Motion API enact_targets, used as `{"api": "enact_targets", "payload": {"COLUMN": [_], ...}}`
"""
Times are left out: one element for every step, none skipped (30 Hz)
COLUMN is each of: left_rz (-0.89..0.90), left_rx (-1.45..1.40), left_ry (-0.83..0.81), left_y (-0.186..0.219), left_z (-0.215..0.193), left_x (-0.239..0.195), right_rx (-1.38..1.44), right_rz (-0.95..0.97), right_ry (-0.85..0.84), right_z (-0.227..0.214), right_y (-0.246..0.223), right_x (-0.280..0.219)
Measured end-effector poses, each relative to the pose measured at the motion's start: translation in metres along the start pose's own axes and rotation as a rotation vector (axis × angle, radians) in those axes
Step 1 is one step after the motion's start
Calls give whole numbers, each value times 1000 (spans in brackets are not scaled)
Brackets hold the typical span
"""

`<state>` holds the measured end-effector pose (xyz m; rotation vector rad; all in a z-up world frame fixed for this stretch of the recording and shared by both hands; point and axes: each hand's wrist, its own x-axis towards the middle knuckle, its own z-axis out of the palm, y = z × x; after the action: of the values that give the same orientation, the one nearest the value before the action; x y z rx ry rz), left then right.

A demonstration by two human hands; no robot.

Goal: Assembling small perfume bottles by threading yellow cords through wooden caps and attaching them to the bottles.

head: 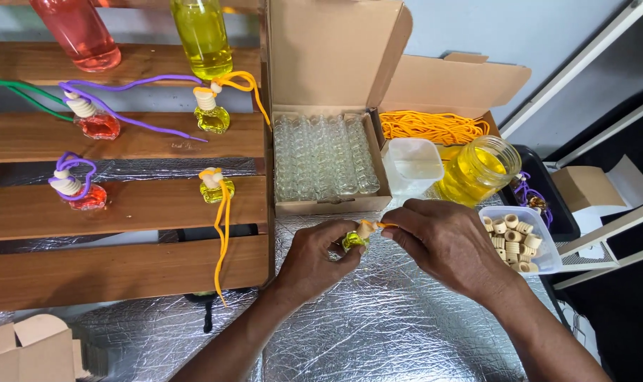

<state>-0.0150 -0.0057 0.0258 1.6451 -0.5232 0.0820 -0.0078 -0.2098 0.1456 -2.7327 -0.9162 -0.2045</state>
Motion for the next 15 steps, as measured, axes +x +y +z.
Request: {"api": "enact_targets", "payload": {"left_rz": [1, -7, -15, -14, -19, -24, -23, -15, -10, -12, -16, -20, -21, -24, -26], "left_rx": [0, -14, -27, -27, -51, -75, -74, -100, -127, -128, -138, -148, -148, -160, -171], "left_ry": [-1, -25, -51, -53, -77, -101, -99, -119, -140, -140, -146, -152, -151, -164, -176], "left_y": [4, 7, 11, 10, 9, 8, 8, 9, 10, 11, 12, 14, 14, 13, 13], "left_z": [0, -1, -2, -1, 0, 1, 2, 3, 4, 3, 2, 1, 0, -1, -2], "left_x": [0, 0, 1, 1, 0, -1, 0, 0, 0, 0, 1, 1, 2, 2, 3], "right_rx": [-1, 30, 60, 60, 124, 189, 189, 245, 303, 304, 386, 468, 468, 559, 649], "right_rz": [1, 14, 29, 31, 54, 78, 75, 92, 111, 112, 171, 231, 231, 281, 329], "right_ry": [1, -21, -43, -41, -64, -86, -85, -94, -104, -106, -115, -124, -125, -150, -176], "right_z": [-3, -5, -8, -6, -3, 0, 3, 7, 11, 11, 11, 11, 14, 18, 21], "right_y": [-2, -4, -7, -5, -4, -2, 0, 3, 6, 9, 13, 16, 25, 34, 43], "right_x": [2, 3, 5, 4, 4, 3, 2, 2, 0, -1, -1, -1, -3, -6, -7]}}
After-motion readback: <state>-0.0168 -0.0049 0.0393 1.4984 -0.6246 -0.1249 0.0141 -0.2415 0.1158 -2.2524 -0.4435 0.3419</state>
